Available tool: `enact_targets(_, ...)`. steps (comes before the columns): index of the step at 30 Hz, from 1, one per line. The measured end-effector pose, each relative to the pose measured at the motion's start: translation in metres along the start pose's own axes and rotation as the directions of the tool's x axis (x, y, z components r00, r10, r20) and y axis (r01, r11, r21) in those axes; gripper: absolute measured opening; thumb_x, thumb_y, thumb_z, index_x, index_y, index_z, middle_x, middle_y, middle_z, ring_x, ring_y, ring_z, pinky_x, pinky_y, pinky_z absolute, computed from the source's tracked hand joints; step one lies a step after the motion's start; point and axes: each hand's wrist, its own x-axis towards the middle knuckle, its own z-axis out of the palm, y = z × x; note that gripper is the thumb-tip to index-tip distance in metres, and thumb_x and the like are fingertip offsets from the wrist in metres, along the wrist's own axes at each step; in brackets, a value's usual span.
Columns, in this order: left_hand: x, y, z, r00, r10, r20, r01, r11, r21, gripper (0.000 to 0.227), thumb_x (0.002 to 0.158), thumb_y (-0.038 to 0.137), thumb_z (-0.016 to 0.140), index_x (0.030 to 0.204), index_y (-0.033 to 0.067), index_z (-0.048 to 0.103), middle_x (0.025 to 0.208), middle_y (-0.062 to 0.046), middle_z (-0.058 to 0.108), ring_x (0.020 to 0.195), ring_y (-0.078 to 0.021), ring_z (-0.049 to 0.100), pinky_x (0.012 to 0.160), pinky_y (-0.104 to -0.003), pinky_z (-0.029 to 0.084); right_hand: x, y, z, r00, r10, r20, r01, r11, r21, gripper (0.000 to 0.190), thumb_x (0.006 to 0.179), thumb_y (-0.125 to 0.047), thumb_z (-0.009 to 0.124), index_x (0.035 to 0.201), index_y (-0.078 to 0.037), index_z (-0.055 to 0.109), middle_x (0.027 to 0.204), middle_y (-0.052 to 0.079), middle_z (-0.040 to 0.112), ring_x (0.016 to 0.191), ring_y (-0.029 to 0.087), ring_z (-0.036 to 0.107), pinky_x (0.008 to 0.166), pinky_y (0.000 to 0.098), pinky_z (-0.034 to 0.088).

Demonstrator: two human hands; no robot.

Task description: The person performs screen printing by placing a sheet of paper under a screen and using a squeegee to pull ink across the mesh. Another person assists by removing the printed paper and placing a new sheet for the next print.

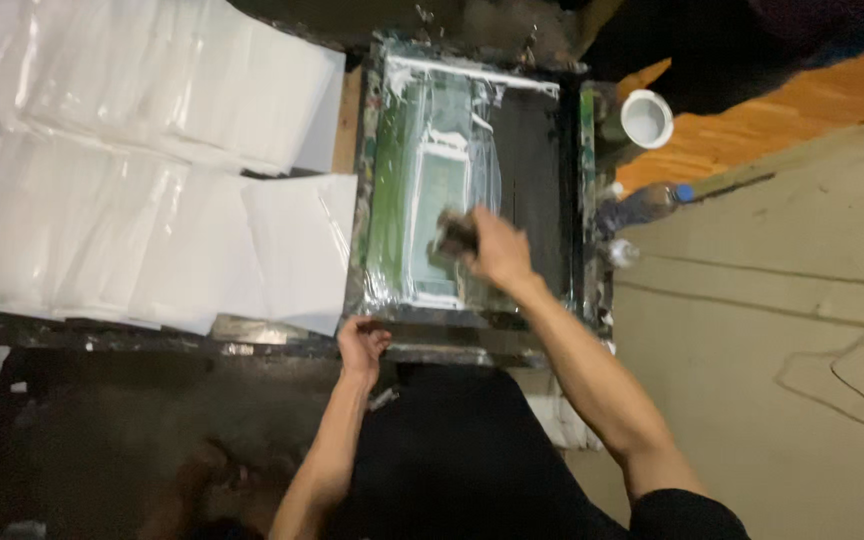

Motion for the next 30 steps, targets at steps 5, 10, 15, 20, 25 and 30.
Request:
enact_targets(5,0.005,-0.005,0.004,0.999,-0.03,-0.031,0.028,0.997,-0.068,0.022,0.084,0.034,0.071,0.093,0.0185,0.059,0.09,0.001,0.052,0.069,-0.0276,0.069,0.063,-0.039,0.055,-0.008,0.0,0.086,0.973,-0.13,0.19,0.164,0.971,-0.175,0.063,0.081,-0.03,0.09,0.133,-0.021,0.056,0.133,0.009,0.07,0.129,0.035,0.068,0.103,0.0647,0.052)
enact_targets(10,-0.01,-0.003,0.008,0.995,-0.069,-0.067,0.066,0.996,-0.054,0.028,0.087,0.038,0.072,0.096,0.0136,0.062,0.088,-0.004,0.054,0.067,-0.0284,0.064,0.068,-0.042,0.054,0.108,0.032,0.086,0.977,-0.205,0.059,0.213,0.919,-0.33,0.049,0.101,-0.012,0.071,0.146,-0.015,0.052,0.145,0.016,0.061,0.14,0.039,0.059,0.112,0.0673,0.044)
enact_targets(15,-0.079,0.061,0.086,0.92,-0.166,-0.354,0.147,0.986,-0.079,0.042,0.107,0.04,0.054,0.14,0.0155,0.063,0.138,-0.015,0.071,0.095,-0.0318,0.059,0.082,-0.044,0.046,0.272,0.04,0.018,0.975,-0.135,-0.178,0.072,0.944,-0.323,0.065,0.077,-0.024,0.091,0.13,-0.02,0.054,0.126,0.011,0.067,0.118,0.039,0.067,0.09,0.0634,0.053)
enact_targets(20,0.001,-0.012,0.0,0.971,-0.04,-0.234,0.02,0.996,-0.085,0.028,0.106,0.027,0.054,0.128,0.0164,0.067,0.12,-0.015,0.067,0.085,-0.0302,0.063,0.059,-0.038,0.044,0.221,0.037,0.055,0.983,-0.161,-0.09,0.119,0.927,-0.356,0.056,0.086,-0.021,0.081,0.133,-0.013,0.052,0.129,0.015,0.067,0.116,0.042,0.066,0.09,0.0671,0.052)
enact_targets(25,-0.001,0.003,0.015,0.97,-0.071,-0.234,0.046,0.993,-0.11,0.018,0.104,0.023,0.056,0.107,0.0068,0.064,0.09,-0.016,0.067,0.066,-0.0342,0.06,0.054,-0.044,0.047,0.058,0.005,0.116,0.976,-0.104,0.192,0.175,0.898,-0.404,0.042,0.099,-0.017,0.061,0.141,-0.019,0.056,0.137,0.015,0.067,0.129,0.038,0.065,0.113,0.069,0.044)
enact_targets(30,0.002,-0.005,0.005,0.988,-0.059,-0.144,0.039,0.989,-0.143,0.02,0.096,0.028,0.062,0.083,0.0133,0.058,0.07,-0.008,0.053,0.056,-0.0257,0.051,0.046,-0.039,0.037,0.147,0.024,0.098,0.932,-0.296,-0.21,0.169,0.865,-0.472,0.051,0.085,-0.016,0.058,0.136,-0.015,0.056,0.124,0.012,0.065,0.109,0.037,0.065,0.081,0.0563,0.047)
